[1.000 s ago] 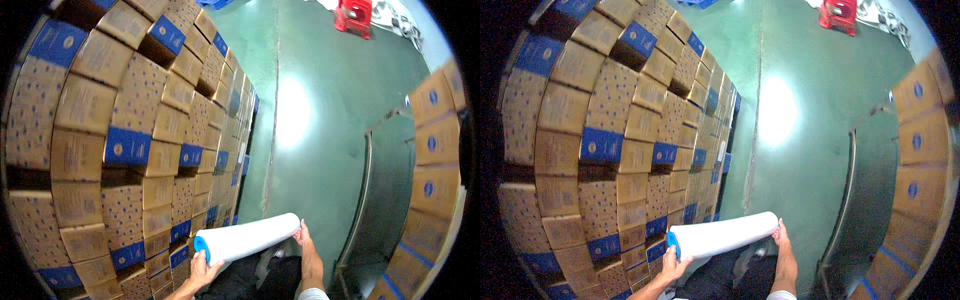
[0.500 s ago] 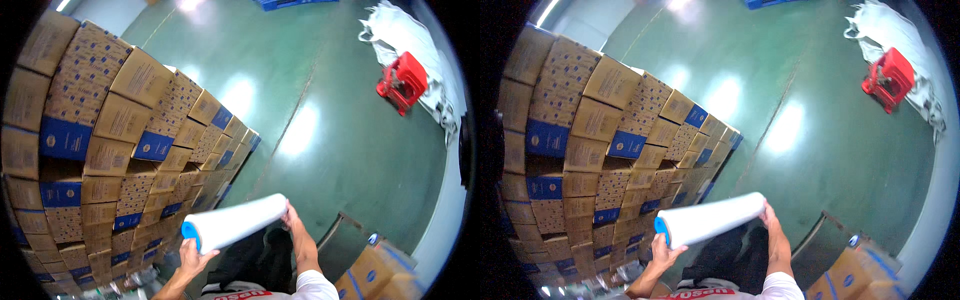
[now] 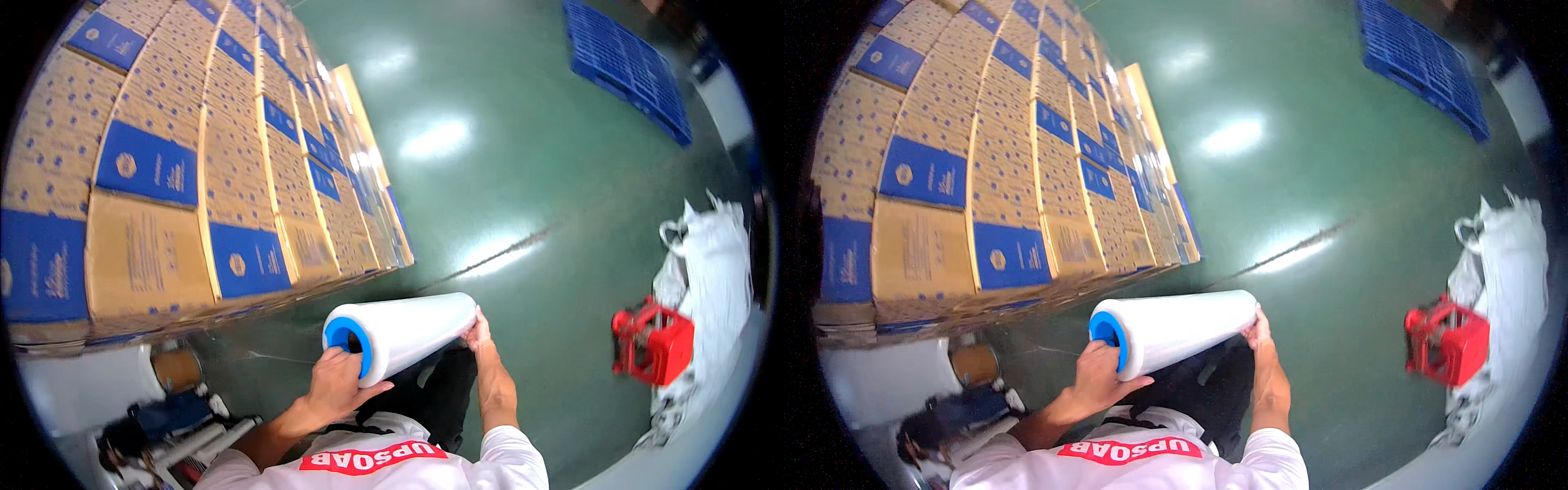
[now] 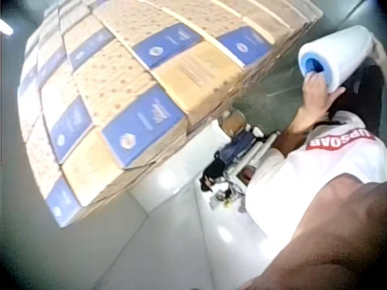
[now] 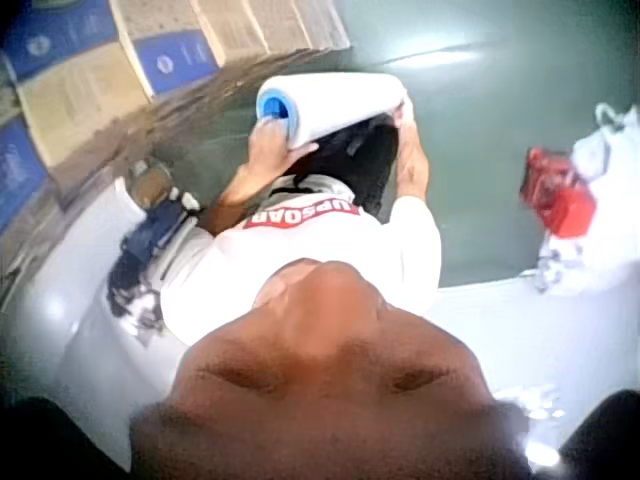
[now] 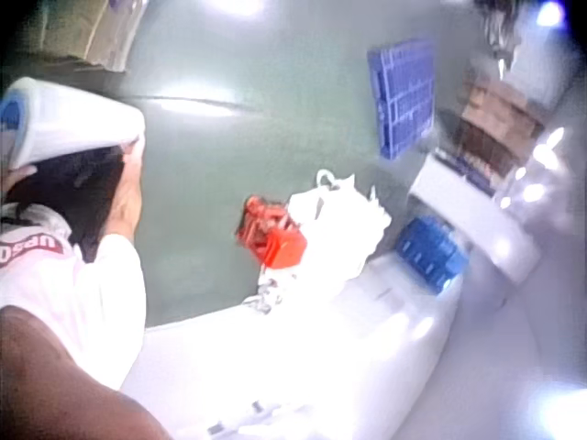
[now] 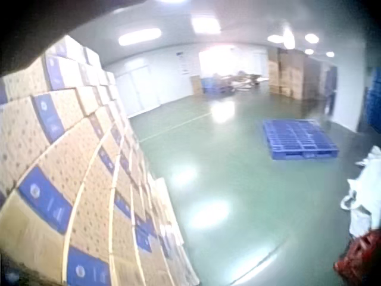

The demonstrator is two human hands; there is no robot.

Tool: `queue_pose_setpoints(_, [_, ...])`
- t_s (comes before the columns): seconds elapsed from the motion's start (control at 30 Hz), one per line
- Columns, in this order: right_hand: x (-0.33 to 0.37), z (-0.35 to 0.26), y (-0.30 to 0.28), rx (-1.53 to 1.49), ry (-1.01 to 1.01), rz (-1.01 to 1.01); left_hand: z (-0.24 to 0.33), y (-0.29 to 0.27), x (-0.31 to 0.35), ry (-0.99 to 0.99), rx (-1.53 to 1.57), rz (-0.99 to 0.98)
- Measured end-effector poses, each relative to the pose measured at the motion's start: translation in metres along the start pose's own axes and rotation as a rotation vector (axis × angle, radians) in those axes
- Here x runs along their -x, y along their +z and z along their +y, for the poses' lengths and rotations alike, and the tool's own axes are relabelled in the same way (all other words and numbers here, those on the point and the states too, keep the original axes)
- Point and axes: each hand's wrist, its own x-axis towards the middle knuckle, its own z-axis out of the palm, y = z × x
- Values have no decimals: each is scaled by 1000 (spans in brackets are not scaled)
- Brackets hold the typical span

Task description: The person secures a stack of boxes on a pallet by wrapping them with plastic film, walking around the pallet while pulling and applying the film to the sides of the boxes.

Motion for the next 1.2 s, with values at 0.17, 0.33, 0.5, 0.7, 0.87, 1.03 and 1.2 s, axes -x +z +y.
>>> queue_pose_setpoints(0.17, [-52, -132, 53, 13, 71, -48, 44, -7, -105, -157, -100, 137])
queue_pose_setpoints(0.33, [-102, -231, 111, 267, 198, -112, 65, -30, -194, -435, -88, 282])
queue_pose_setpoints(0.5, [-138, -335, 196, 511, 269, -190, 66, -54, -282, -633, -22, 428])
queue_pose_setpoints(0.7, [-218, -438, 313, 487, 468, -401, 21, -93, -390, -831, 54, 502])
queue_pose_setpoints(0.87, [-274, -489, 410, 430, 667, -419, -33, -143, -483, -926, 28, 460])
queue_pose_setpoints(1.03, [-330, -555, 508, 476, 874, -470, -61, -179, -587, -1138, 10, 492])
queue_pose_setpoints(1.2, [-400, -619, 605, 618, 902, -405, -104, -221, -711, -1310, -25, 558])
